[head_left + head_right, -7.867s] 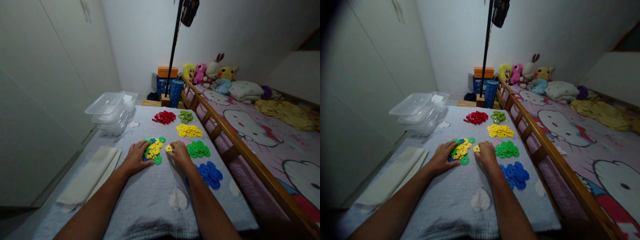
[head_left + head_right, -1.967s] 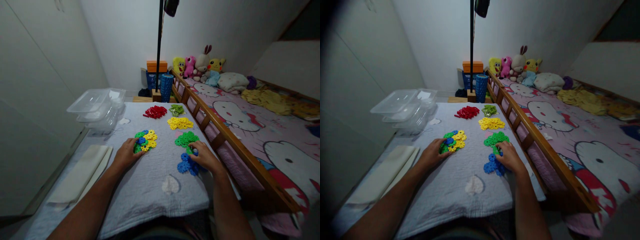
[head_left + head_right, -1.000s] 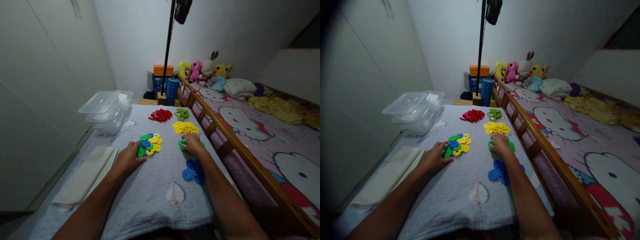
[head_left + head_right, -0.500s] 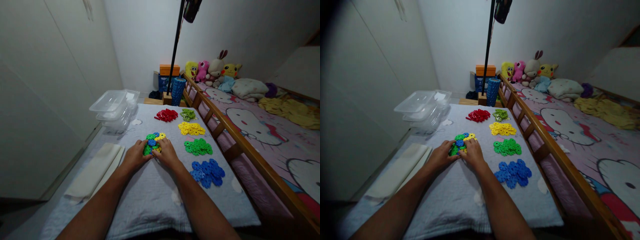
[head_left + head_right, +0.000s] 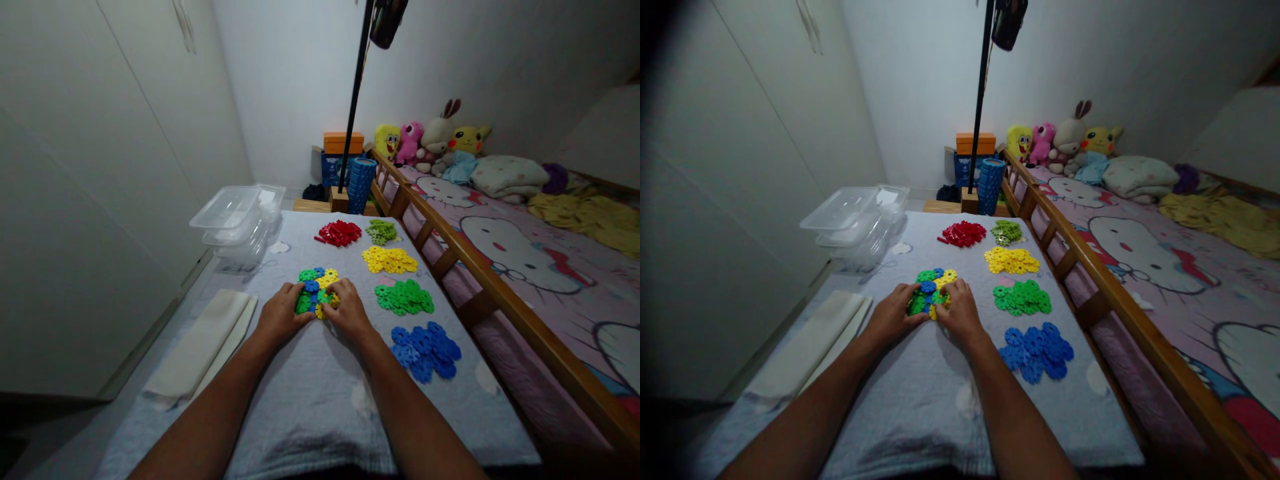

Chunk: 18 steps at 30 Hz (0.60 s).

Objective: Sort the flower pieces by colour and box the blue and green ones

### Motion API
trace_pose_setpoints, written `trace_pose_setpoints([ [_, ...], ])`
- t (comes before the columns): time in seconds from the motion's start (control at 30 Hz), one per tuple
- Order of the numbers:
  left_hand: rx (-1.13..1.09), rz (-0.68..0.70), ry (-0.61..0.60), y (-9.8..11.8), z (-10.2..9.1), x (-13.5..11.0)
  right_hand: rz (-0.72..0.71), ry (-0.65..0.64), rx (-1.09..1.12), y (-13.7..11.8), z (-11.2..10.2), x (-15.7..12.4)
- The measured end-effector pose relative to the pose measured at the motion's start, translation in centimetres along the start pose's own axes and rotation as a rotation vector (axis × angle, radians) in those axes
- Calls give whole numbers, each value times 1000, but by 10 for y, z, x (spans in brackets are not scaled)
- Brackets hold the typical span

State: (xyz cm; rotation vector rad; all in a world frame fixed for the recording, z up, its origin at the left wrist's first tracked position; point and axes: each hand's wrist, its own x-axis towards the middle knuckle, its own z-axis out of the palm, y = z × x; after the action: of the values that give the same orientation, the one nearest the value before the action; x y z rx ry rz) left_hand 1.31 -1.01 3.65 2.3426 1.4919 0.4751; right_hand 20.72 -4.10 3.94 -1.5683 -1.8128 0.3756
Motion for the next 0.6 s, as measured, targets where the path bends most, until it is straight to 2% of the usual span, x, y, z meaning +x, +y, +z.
trace_pose_setpoints([
  [0.13, 17, -9, -10, 3, -2, -1, 27, 44, -99, 15, -32, 0],
  [0.27, 35, -22, -10, 2, -1, -1, 129, 75, -259, 40, -72, -6],
  [0.37, 36, -30, 0, 1, 0, -1, 180, 83, -321, 55, -95, -16],
  [0.47, 27, -35, 2, 0, 1, -1, 200, 90, -348, 66, -107, -26],
  [0.6, 12, -26, -1, 0, 2, 0, 225, 84, -374, 78, -112, -33],
])
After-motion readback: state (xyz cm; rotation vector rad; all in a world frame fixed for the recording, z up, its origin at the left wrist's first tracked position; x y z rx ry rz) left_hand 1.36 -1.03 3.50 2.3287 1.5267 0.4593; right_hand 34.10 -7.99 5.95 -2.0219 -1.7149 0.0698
